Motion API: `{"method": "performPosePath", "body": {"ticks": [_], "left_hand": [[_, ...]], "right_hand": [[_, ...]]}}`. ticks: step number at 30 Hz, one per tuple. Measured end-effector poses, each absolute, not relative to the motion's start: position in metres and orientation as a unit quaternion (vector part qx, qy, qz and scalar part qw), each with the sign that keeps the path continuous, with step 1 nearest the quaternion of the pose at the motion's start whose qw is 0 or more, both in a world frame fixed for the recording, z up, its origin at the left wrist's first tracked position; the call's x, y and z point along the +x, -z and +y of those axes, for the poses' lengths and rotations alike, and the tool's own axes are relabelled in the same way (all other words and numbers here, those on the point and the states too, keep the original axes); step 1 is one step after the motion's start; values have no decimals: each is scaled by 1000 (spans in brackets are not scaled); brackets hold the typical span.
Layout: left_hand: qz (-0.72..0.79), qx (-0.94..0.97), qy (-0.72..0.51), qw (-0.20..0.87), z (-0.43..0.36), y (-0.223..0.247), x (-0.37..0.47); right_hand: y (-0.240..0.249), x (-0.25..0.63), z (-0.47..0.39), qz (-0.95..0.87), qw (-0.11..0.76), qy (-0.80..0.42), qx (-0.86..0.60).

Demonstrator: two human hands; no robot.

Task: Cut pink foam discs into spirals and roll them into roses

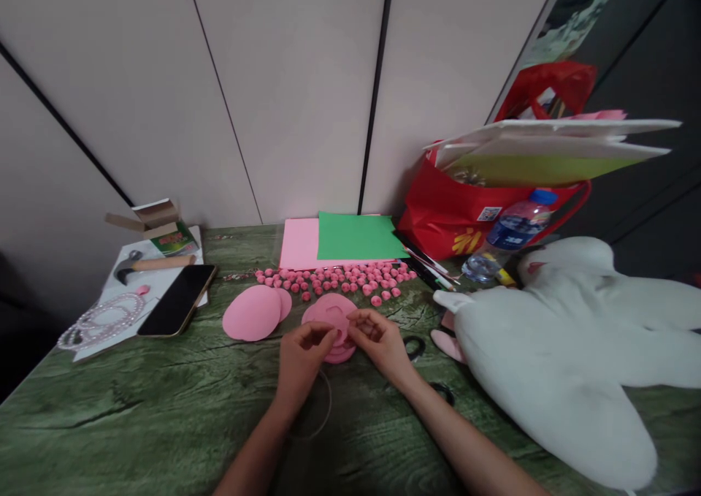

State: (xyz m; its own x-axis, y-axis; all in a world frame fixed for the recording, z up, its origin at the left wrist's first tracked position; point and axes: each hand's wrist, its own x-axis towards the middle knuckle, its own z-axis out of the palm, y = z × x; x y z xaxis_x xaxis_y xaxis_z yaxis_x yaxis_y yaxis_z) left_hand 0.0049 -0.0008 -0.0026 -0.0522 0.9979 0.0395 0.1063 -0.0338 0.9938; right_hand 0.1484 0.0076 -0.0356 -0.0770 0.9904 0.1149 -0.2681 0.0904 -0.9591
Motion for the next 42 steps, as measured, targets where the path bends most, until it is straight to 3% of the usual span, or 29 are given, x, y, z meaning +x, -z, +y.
{"method": "performPosePath", "body": {"ticks": [11, 20, 28, 42], "left_hand": [[540, 598, -440, 397, -5, 5, 7], [529, 541, -474, 450, -3, 16, 6], [524, 630, -441, 366, -3, 13, 3], [513, 632, -451, 366, -2, 14, 3]], "right_hand": [[34, 148, 7, -477, 572, -544, -387], [33, 149, 5, -519, 547, -514, -408], [32, 147, 5, -495, 558, -532, -401], [36, 147, 5, -508, 564, -508, -406]]}}
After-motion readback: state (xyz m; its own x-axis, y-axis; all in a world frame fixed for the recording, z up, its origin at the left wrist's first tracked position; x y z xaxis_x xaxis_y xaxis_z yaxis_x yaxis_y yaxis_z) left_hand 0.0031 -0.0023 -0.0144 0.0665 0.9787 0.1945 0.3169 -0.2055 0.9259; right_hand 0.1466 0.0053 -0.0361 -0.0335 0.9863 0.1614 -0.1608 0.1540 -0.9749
